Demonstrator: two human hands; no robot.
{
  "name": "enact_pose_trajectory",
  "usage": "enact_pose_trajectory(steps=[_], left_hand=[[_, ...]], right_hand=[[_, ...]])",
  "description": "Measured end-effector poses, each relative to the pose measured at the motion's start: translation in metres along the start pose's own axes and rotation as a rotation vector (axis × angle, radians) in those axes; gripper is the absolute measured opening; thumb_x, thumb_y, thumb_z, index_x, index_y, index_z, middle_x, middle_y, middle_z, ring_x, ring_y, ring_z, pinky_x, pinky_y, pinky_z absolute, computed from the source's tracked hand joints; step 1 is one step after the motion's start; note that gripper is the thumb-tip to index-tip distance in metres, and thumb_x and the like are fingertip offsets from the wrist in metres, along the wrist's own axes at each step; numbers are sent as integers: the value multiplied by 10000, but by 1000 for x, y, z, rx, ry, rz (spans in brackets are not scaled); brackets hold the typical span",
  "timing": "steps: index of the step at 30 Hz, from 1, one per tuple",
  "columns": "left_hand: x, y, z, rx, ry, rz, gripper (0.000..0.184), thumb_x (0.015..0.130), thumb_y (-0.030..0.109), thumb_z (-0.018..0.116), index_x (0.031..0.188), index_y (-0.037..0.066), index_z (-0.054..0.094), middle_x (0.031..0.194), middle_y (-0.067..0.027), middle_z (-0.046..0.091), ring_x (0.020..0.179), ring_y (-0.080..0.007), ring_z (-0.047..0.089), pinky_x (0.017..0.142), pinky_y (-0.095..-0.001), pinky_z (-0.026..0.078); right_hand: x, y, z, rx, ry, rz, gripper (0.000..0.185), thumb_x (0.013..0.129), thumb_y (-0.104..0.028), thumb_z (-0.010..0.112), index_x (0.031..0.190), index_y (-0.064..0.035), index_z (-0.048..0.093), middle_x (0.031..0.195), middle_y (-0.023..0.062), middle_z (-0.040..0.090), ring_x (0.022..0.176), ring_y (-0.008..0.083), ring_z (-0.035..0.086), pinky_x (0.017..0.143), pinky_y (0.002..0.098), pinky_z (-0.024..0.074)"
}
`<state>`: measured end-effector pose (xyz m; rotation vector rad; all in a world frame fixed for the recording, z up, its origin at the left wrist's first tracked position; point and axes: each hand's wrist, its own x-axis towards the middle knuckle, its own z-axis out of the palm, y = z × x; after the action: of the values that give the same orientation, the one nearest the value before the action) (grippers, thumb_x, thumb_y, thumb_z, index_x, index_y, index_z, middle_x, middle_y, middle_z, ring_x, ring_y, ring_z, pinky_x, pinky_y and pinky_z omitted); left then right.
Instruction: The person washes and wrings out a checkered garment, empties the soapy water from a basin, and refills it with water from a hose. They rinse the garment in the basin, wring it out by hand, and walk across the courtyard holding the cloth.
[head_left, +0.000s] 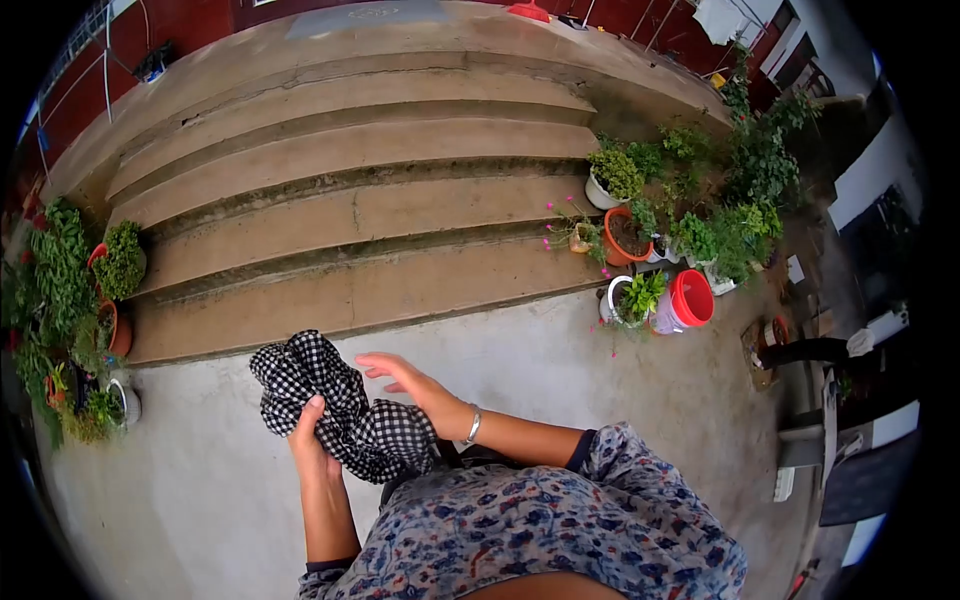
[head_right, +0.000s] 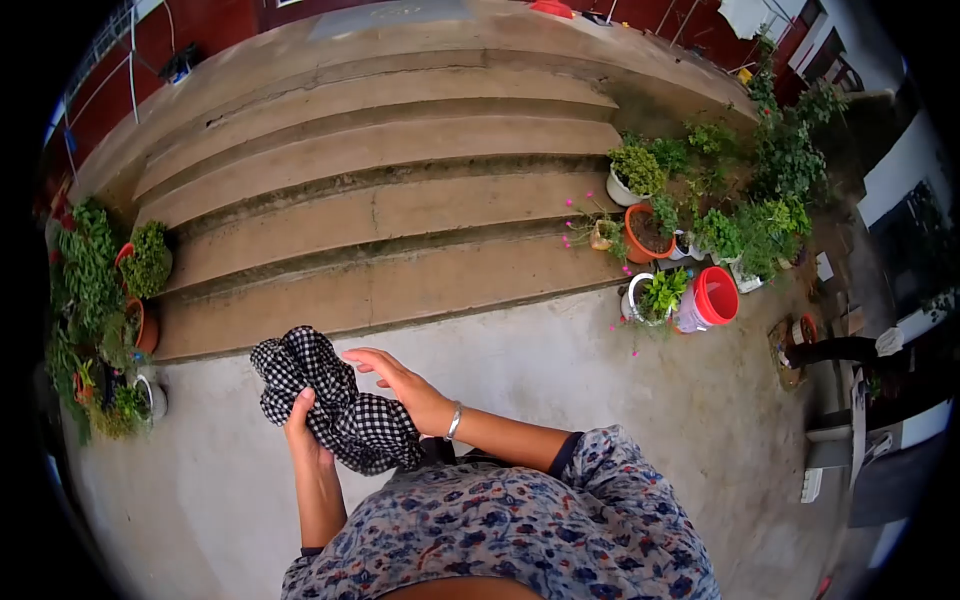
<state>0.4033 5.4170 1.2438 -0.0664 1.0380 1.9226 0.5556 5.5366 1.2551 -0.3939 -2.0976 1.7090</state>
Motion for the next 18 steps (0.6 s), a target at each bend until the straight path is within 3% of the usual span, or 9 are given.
enact_pose_trajectory(steps=[1,6,10,12,14,18], left_hand=[[19,7,22,51,-10,17,483,754,66,642,1200,-57,504,1088,-168,612,960,-289,624,864,-407,520],[116,7,100,306,-156,10,584,691,-20,721,1227,-26,488,1110,-129,598,973,-241,603,871,-344,494],[182,-4,170,564,-396,39,519,685,-30,724,1172,-14,544,1096,-100,615,996,-209,591,891,-334,476],[230,-1,211,604,-488,-18,476,684,-24,732,1135,-1,582,1100,-81,621,1004,-194,590,910,-331,464],[288,-1,251,673,-585,14,455,698,-16,734,1130,5,591,1089,-70,631,1002,-184,594,905,-327,469],[381,-2,344,822,-565,-50,451,708,-13,740,1132,5,589,1075,-67,639,994,-168,596,896,-318,478]], right_hand=[[15,0,-17,36,8,-19,746,777,-96,623,1435,-164,277,1455,68,312,1228,228,449,912,348,434],[74,28,-82,177,40,67,810,797,-2,538,1486,-170,146,1526,86,188,1329,256,344,973,346,411],[115,63,-142,-152,141,22,721,812,63,477,1448,-13,146,1503,202,171,1382,327,239,1041,368,355],[149,82,-184,-155,187,43,711,813,67,492,1436,-13,159,1481,209,204,1353,333,291,1002,356,398],[197,99,-233,-100,242,55,645,790,72,534,1357,-5,238,1388,207,306,1192,307,463,884,321,478],[271,120,-331,-41,286,77,622,792,45,556,1329,2,247,1289,230,413,1133,312,516,881,343,468]])
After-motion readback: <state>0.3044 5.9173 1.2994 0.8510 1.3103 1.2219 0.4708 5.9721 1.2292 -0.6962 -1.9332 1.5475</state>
